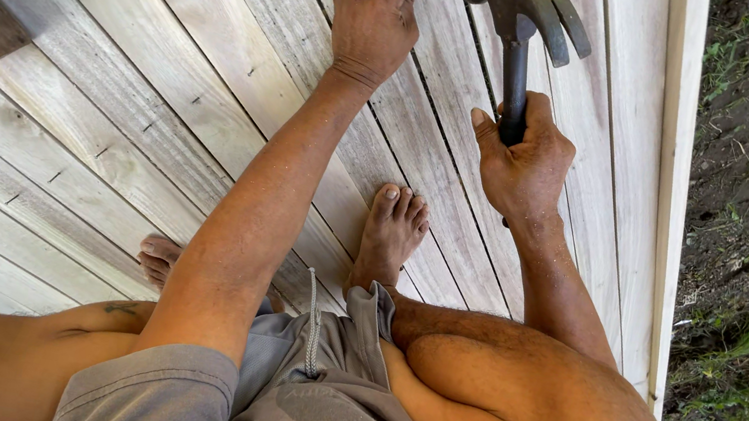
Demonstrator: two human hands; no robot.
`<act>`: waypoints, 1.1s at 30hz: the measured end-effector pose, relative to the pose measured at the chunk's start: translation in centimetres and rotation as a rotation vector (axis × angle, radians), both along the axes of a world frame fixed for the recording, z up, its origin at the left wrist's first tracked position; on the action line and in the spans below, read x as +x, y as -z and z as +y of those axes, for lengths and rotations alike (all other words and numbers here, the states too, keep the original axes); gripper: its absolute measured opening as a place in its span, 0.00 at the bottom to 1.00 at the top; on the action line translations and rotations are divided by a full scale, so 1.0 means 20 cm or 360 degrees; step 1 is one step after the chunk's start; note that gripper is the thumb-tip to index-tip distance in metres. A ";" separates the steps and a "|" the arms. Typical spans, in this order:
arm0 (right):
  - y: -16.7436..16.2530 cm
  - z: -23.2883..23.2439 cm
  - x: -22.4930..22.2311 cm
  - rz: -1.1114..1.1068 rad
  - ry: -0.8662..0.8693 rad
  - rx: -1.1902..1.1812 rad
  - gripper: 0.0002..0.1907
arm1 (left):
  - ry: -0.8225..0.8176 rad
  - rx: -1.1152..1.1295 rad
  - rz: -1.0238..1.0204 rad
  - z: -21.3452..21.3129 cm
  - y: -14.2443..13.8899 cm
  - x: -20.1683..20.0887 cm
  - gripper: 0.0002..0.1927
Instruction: The person lies on their back beneath a wooden frame and hammers nails into the underside of light-colored wooden planks, driving nails one at a time while holding each nail in place with one hand and striking with a claw hammer. They occasionally reach into a wall-mounted wooden box to retrieve nails.
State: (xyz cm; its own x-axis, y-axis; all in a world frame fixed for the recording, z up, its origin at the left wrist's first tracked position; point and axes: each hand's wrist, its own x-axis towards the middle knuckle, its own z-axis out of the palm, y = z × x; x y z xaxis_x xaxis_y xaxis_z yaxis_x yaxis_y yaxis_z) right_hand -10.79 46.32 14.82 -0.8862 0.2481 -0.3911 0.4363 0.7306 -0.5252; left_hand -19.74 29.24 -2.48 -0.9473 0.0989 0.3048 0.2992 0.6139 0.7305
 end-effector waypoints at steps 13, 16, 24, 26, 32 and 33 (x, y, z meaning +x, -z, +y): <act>0.07 -0.04 -0.01 0.0266 -0.0315 0.0050 0.12 | 0.0011 -0.0028 -0.0004 0.01 0.04 0.02 0.09; 0.10 -0.05 -0.04 0.0049 -0.0326 0.0096 0.13 | -0.0044 -0.0070 0.0078 0.01 0.04 0.01 0.12; 0.00 -0.06 0.03 0.0321 -0.0252 0.0180 0.12 | 0.0018 -0.0029 -0.0019 0.01 0.04 0.02 0.09; 0.03 -0.07 0.01 0.0231 -0.0144 0.0117 0.12 | 0.0014 0.0004 -0.0009 0.01 0.02 0.01 0.09; 0.11 -0.08 0.00 0.0107 -0.0299 0.0112 0.14 | -0.0024 0.0037 0.0009 0.01 -0.02 -0.01 0.11; 0.10 -0.08 0.01 0.0157 -0.0310 0.0135 0.14 | 0.0001 0.0028 -0.0064 0.01 -0.03 0.00 0.11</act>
